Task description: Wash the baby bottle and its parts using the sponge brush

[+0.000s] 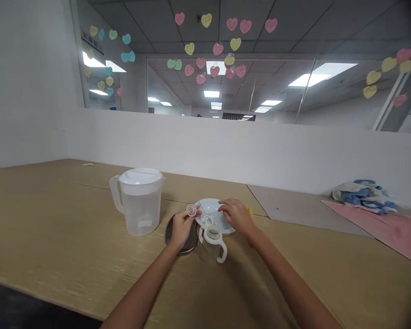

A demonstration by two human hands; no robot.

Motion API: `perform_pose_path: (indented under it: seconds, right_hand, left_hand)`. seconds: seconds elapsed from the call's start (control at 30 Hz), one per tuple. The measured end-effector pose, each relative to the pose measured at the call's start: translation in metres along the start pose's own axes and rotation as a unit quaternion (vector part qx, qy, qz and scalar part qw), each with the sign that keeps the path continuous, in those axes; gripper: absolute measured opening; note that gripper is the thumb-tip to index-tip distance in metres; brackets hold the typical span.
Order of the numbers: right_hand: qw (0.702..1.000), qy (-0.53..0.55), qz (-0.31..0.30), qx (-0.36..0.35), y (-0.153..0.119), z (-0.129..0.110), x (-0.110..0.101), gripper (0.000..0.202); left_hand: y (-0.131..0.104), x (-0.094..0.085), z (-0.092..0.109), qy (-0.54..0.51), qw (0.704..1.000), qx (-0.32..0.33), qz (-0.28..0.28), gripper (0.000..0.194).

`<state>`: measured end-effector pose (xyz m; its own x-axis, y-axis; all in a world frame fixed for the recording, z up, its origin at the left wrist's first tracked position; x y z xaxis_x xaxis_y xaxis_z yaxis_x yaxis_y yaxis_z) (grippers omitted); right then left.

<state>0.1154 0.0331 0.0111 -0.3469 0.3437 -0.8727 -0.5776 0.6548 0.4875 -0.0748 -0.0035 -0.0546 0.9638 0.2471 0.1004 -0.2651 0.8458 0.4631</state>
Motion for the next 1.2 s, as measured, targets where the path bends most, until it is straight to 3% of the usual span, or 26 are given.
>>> perform_pose_path:
  seconds: [0.13,0.27,0.33,0.5,0.63,0.8,0.9,0.97,1.1,1.2]
  right_hand:
    - [0.986,-0.061,0.022,0.152,-0.040,0.027,0.001,0.028]
    - [0.944,-0.126,-0.055,0.300,-0.079,0.044,0.026,0.033]
    - [0.934,-0.129,-0.099,0.319,-0.089,0.046,0.040,0.036]
    - [0.948,-0.117,-0.105,0.276,-0.094,0.048,0.052,0.028]
    - [0.951,-0.032,-0.030,0.306,-0.099,0.057,0.044,0.038]
    - [0.908,0.039,0.108,0.402,-0.101,0.052,0.027,0.048]
    - [0.908,0.053,0.182,0.374,-0.098,0.037,0.022,0.043]
    - [0.928,0.058,0.199,0.309,-0.097,0.027,0.024,0.042]
    - [0.976,0.055,0.154,0.141,-0.098,0.013,0.038,0.041]
    - [0.987,0.026,0.138,0.075,-0.098,0.009,0.046,0.041]
  left_hand:
    - [-0.001,0.000,0.002,-0.007,1.000,-0.002,0.000,0.034]
    - [0.000,-0.001,-0.003,-0.003,1.000,0.006,-0.014,0.034]
    - [0.000,-0.001,-0.006,0.010,1.000,0.009,-0.022,0.034]
    - [0.000,-0.001,-0.009,0.010,1.000,0.009,-0.022,0.033]
    - [0.000,-0.001,-0.010,0.004,1.000,0.008,-0.022,0.035]
    - [0.000,0.001,-0.011,0.021,0.999,0.017,-0.045,0.041]
    - [-0.002,0.002,-0.011,0.048,0.997,0.020,-0.055,0.043]
    - [-0.003,0.002,-0.011,0.071,0.995,0.025,-0.058,0.042]
    - [-0.004,0.002,-0.010,0.121,0.989,0.045,-0.075,0.040]
    - [-0.006,0.002,-0.007,0.131,0.986,0.056,-0.091,0.039]
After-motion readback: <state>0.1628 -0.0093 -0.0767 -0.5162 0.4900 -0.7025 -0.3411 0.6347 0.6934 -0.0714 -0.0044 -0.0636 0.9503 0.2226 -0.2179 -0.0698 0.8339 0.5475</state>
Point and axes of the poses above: each hand's wrist, its own y-axis towards the middle knuckle, its own x-axis out of the palm, z = x × y, the point moved 1 cm from there along y, towards the middle knuckle, and after that the axes turned 2 degrees about y, right-handed, at the moved point
